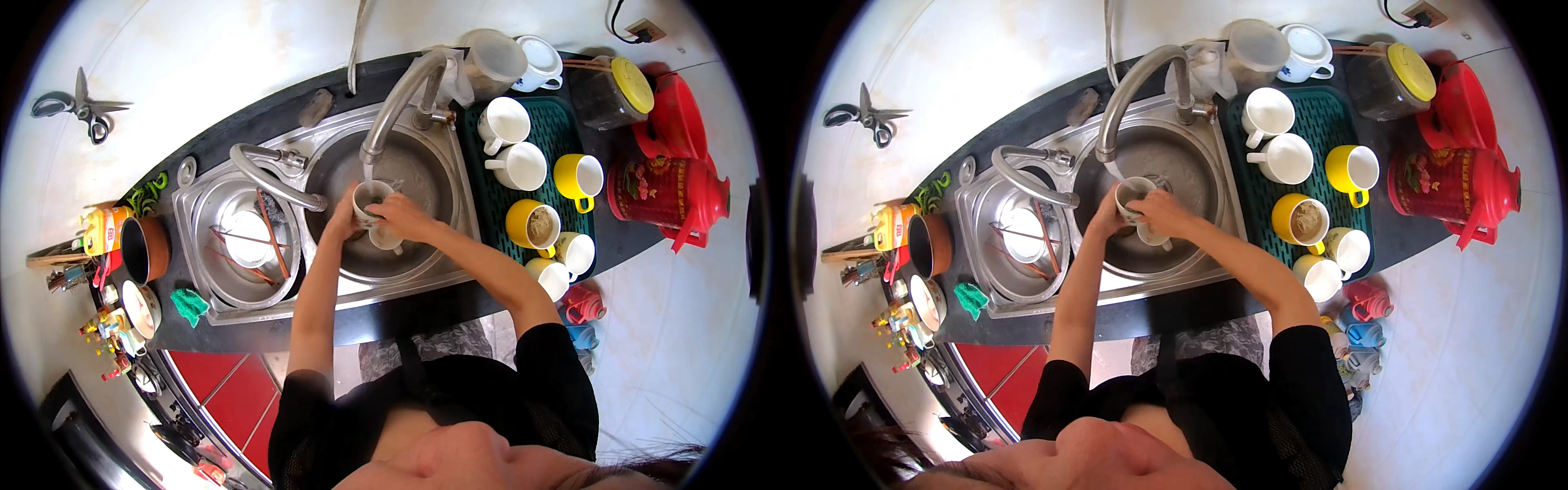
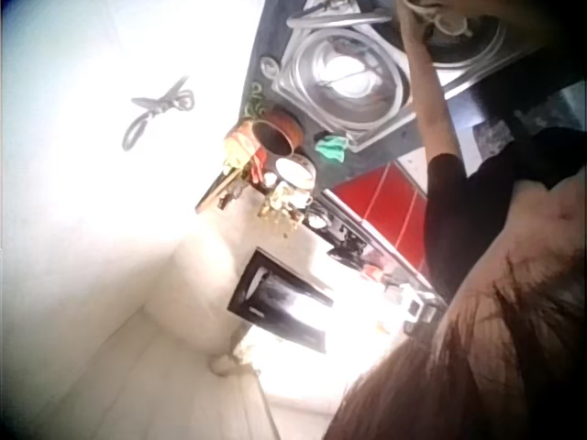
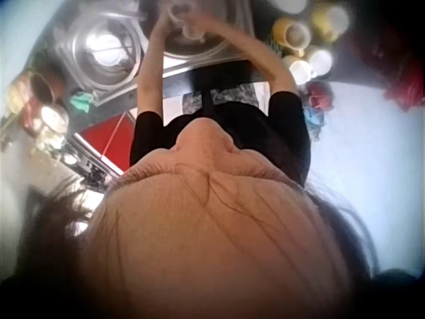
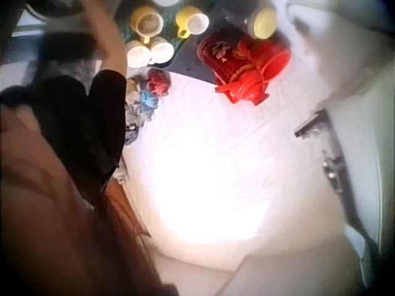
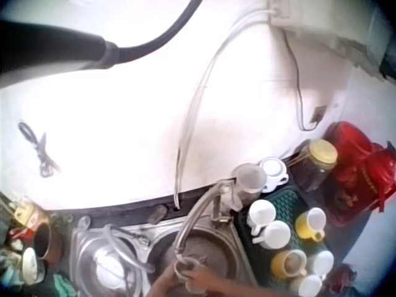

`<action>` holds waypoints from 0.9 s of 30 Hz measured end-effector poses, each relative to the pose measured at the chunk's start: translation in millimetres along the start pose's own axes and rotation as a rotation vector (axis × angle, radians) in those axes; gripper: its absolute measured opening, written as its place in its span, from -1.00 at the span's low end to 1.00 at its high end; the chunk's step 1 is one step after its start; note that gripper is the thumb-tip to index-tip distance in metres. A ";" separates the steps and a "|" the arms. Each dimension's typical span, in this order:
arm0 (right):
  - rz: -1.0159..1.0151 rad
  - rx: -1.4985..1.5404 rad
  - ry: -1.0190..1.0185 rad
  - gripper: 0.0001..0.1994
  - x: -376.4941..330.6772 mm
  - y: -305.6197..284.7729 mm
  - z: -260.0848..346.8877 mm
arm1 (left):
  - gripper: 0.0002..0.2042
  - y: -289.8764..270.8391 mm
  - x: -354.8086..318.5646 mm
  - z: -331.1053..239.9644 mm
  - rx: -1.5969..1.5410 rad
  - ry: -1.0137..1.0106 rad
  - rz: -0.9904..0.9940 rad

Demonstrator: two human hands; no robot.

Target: The person rinses a mug in a sink, places it on a drying rack, and then puts tea leaves into several mugs using a spoon.

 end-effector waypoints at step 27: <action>-0.071 -0.263 -0.126 -0.71 -9.5 23.6 -17.1 | -0.60 25.2 -5.3 8.7 -0.477 0.280 -0.189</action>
Point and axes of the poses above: each hand's wrist, its own x-axis towards the middle knuckle, its own y-axis out of the palm, z = x × y, the point moved 1 cm from there along x, towards the middle knuckle, and after that the axes turned 1 degree about -y, right-handed, at the moved point
